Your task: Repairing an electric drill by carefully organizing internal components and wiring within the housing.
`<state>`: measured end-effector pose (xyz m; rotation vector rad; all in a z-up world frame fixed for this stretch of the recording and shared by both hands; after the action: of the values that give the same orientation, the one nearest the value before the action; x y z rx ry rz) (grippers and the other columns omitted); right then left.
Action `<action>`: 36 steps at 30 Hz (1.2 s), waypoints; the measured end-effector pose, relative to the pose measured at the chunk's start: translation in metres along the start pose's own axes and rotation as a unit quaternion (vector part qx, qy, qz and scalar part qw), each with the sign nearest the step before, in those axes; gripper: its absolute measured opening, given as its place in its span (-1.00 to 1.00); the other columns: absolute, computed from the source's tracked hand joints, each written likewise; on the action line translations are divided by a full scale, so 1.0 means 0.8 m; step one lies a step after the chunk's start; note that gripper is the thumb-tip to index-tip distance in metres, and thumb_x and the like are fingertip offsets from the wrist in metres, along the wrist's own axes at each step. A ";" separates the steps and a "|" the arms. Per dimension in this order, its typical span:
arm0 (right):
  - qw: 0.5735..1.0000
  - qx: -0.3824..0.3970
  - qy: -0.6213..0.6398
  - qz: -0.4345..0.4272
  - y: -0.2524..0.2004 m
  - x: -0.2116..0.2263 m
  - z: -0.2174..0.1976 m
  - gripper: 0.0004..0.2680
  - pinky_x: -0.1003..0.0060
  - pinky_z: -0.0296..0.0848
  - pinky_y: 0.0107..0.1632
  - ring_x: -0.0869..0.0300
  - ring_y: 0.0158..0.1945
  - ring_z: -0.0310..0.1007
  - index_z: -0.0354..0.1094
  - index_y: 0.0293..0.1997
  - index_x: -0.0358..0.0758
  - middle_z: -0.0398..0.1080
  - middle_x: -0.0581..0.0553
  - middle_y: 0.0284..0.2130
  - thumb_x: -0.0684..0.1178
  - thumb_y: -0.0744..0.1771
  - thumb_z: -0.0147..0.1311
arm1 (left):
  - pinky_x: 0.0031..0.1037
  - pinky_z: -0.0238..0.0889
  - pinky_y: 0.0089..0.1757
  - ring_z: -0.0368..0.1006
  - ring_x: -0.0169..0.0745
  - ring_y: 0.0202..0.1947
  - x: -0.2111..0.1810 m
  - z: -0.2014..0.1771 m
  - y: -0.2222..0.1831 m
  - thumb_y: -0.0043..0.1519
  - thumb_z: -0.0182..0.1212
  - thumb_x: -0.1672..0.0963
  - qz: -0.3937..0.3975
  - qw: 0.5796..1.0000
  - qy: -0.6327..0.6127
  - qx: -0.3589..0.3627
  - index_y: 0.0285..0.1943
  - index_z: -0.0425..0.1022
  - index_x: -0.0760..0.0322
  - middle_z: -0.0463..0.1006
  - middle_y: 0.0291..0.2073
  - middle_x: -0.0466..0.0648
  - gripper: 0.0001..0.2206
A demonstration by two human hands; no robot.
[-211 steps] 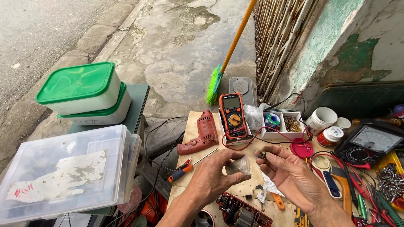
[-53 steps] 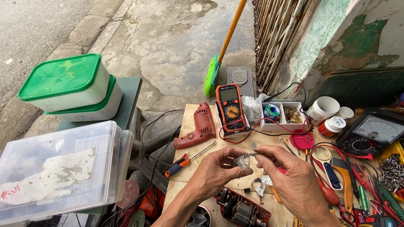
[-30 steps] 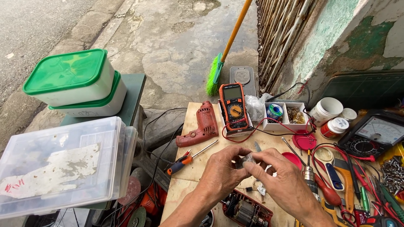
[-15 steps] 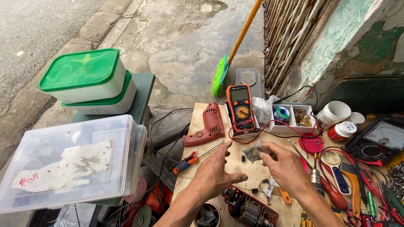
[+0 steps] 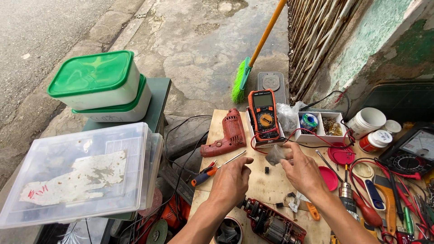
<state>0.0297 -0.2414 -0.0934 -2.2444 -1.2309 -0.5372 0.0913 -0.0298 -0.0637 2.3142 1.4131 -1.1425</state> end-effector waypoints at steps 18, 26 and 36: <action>0.990 -0.094 -0.101 -0.037 -0.086 -0.025 -0.160 -0.62 -0.15 0.46 0.10 -0.15 -0.02 0.67 0.38 0.41 0.17 0.69 0.11 0.07 -0.01 0.37 -0.02 | -0.02 0.49 -0.30 0.65 0.21 -0.20 0.039 0.241 0.043 0.33 0.38 0.13 0.102 0.985 0.127 0.049 0.02 0.64 0.15 0.74 -0.20 0.04 -0.87; 0.987 -0.091 -0.121 -0.052 -0.105 -0.029 -0.161 -0.43 -0.36 0.45 0.03 -0.41 0.03 0.56 0.06 0.66 0.23 0.49 -0.19 0.26 0.07 0.36 -0.01 | -0.17 0.50 -0.36 0.58 0.03 -0.31 0.010 0.265 0.048 0.28 0.49 0.04 0.089 0.983 0.155 0.039 0.01 0.66 0.19 0.63 -0.21 0.00 -0.77; 0.989 -0.053 -0.123 -0.055 -0.121 -0.045 -0.155 -0.66 -0.37 0.51 0.03 -0.37 0.07 0.59 0.32 0.39 0.14 0.60 -0.09 0.12 0.16 0.42 -0.03 | -0.48 0.64 -0.50 0.65 -0.13 -0.53 -0.008 0.194 0.055 0.32 0.28 0.29 0.069 0.994 0.088 0.018 -0.08 0.61 0.33 0.74 -0.40 0.08 -0.92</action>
<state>-0.0829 -0.2973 0.0078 -2.3992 -1.4863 -0.3823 0.0470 -0.1390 -0.1745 2.5483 1.2709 -0.9540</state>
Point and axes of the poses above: each hand's wrist, its own y-axis towards the middle knuckle, its own z-axis out of the palm, x = y × z, the point moved 9 cm from there along y, towards the middle knuckle
